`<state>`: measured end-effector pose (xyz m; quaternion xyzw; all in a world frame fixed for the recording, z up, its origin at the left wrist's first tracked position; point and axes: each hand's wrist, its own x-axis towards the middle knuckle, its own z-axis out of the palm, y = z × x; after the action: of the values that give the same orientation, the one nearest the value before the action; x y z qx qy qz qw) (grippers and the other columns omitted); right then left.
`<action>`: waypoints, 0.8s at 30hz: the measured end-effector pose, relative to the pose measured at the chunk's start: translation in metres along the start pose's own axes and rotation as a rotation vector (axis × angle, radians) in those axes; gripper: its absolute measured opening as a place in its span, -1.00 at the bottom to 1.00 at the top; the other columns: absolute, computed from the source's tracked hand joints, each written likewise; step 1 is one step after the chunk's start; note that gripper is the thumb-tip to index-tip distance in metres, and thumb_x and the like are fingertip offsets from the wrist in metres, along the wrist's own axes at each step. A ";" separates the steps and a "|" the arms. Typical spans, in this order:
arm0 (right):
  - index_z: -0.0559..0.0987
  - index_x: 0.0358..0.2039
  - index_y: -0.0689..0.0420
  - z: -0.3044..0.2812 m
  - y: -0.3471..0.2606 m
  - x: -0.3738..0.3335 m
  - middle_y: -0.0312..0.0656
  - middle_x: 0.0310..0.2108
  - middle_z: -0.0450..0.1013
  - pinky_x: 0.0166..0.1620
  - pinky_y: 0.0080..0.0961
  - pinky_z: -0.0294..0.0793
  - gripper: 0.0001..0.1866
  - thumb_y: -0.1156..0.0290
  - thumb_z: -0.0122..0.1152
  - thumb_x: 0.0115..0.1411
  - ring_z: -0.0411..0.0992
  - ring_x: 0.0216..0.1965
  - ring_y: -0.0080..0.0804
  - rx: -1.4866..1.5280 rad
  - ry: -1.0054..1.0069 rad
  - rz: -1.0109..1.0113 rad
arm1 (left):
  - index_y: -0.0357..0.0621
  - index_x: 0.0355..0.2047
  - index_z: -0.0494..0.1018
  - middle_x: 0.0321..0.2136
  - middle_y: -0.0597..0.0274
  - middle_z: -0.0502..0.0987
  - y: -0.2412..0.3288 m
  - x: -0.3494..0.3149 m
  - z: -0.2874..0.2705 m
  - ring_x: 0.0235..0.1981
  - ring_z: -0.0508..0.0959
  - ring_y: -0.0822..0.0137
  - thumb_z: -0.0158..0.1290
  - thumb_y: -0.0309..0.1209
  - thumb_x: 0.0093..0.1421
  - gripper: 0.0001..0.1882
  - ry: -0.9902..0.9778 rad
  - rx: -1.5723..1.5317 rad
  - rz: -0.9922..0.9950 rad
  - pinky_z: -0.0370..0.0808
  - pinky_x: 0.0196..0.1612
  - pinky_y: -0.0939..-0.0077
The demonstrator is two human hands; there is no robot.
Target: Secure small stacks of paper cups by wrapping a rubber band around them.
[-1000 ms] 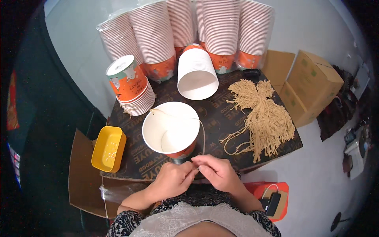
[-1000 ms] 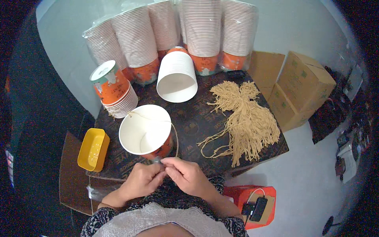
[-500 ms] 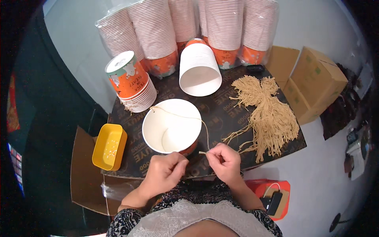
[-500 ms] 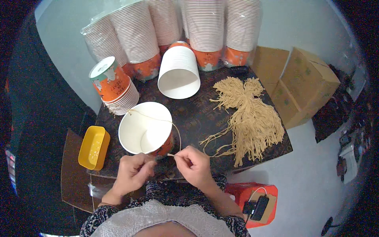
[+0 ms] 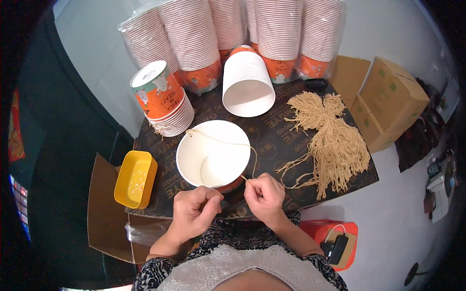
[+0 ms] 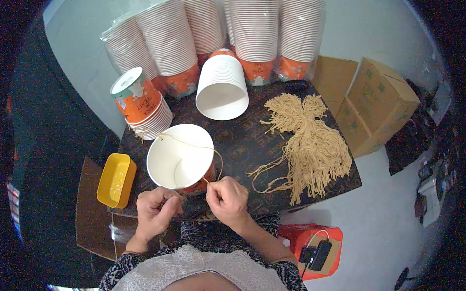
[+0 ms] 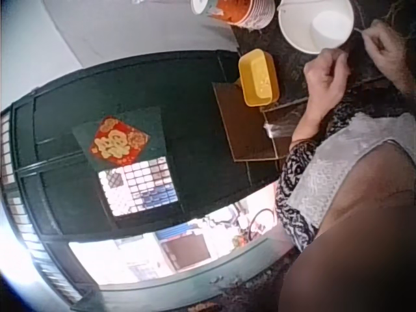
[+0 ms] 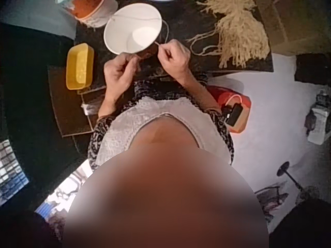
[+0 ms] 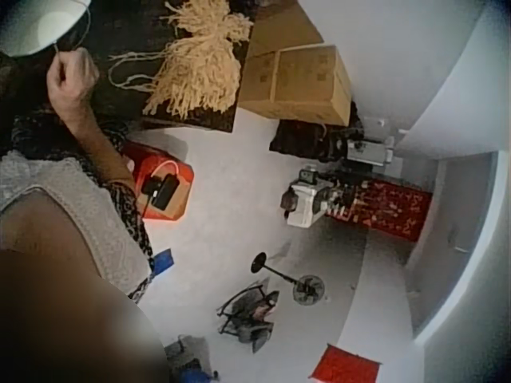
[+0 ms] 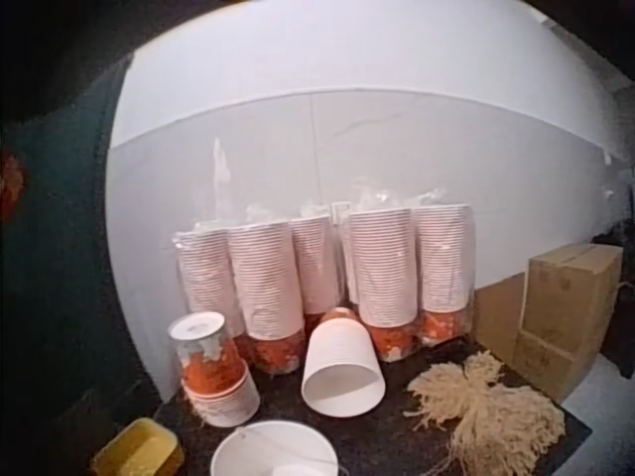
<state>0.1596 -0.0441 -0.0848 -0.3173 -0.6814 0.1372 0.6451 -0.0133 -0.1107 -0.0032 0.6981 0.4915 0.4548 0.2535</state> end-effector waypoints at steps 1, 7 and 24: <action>0.45 -0.51 0.15 0.000 0.000 0.001 -0.23 -0.66 0.31 -0.63 -0.44 0.28 -0.78 0.70 0.33 -0.05 0.33 -0.69 -0.37 -0.013 0.000 -0.004 | -0.30 -0.43 0.51 -0.67 0.24 0.55 0.000 0.000 0.000 -0.64 0.58 0.46 0.05 -0.59 0.20 -0.93 0.002 -0.005 0.000 0.47 -0.54 0.62; 0.45 -0.50 0.16 0.000 0.000 0.002 -0.22 -0.66 0.31 -0.62 -0.44 0.28 -0.78 0.70 0.33 -0.05 0.34 -0.69 -0.36 -0.029 -0.005 -0.013 | -0.30 -0.42 0.51 -0.67 0.24 0.56 -0.003 0.000 0.000 -0.64 0.59 0.46 0.05 -0.61 0.19 -0.94 -0.008 -0.002 0.016 0.48 -0.54 0.62; 0.45 -0.50 0.15 0.008 0.004 0.007 -0.19 -0.64 0.32 -0.61 -0.38 0.30 -0.79 0.68 0.32 -0.03 0.36 -0.67 -0.29 -0.018 -0.038 -0.021 | -0.22 -0.15 0.48 -0.32 0.02 0.49 0.013 0.052 -0.024 -0.34 0.57 0.08 0.09 -0.59 0.13 -0.76 -0.010 0.298 0.094 0.49 -0.28 0.32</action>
<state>0.1536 -0.0350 -0.0828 -0.3135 -0.6981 0.1304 0.6304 -0.0236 -0.0703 0.0381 0.7524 0.5192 0.3847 0.1277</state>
